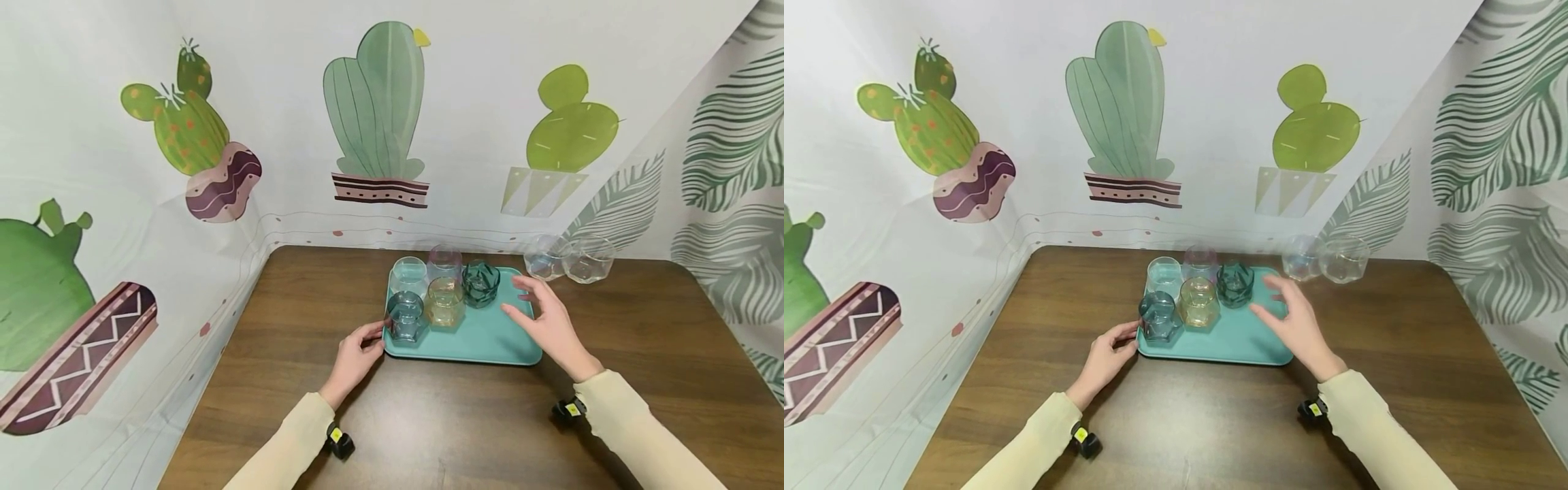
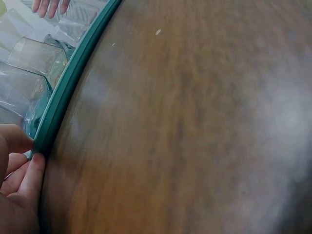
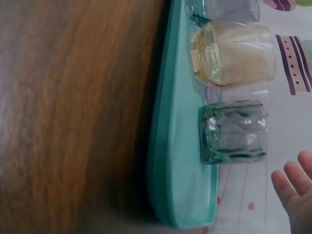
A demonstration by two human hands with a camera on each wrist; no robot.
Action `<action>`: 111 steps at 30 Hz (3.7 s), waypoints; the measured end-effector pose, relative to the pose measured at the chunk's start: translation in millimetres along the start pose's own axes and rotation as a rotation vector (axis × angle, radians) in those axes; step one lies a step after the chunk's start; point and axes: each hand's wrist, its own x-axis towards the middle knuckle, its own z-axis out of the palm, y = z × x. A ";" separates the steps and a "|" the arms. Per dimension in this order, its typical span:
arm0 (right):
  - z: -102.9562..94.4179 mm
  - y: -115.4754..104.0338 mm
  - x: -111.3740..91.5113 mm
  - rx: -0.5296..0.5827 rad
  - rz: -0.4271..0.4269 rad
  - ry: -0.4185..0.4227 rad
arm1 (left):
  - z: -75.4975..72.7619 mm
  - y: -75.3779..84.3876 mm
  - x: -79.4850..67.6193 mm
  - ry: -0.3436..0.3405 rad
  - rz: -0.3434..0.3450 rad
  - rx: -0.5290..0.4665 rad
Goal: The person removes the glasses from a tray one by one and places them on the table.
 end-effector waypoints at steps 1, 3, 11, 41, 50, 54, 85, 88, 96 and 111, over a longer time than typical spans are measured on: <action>1.7 0.5 0.3 -0.007 0.011 -0.009 | -0.1 0.0 0.0 0.001 0.000 0.002; 5.1 1.9 1.4 -0.008 0.028 -0.027 | -0.2 0.0 0.0 0.002 0.000 0.005; 18.9 2.9 9.4 0.013 0.086 -0.072 | -0.5 -1.7 -0.2 0.005 -0.002 0.010; 38.8 26.1 48.3 0.113 0.374 -0.302 | 2.2 -5.6 1.9 0.022 0.010 -0.049; 38.2 23.3 49.5 0.069 0.396 -0.290 | -1.8 -4.7 2.4 -0.024 -0.017 0.004; 35.5 22.0 47.8 0.036 0.394 -0.280 | -2.6 -2.7 3.3 -0.039 -0.015 0.013; -54.7 17.3 0.7 -0.069 0.337 -0.107 | 13.7 9.2 4.2 0.151 -0.095 0.031; -62.7 20.8 -1.9 -0.088 0.337 -0.082 | 13.8 9.1 3.8 0.153 -0.102 0.023; -84.7 28.0 -8.7 -0.108 0.327 -0.005 | 13.2 10.1 2.6 0.159 -0.121 0.022; -121.0 52.2 -20.0 -0.097 0.341 0.114 | 13.7 9.7 -0.3 0.175 -0.122 0.067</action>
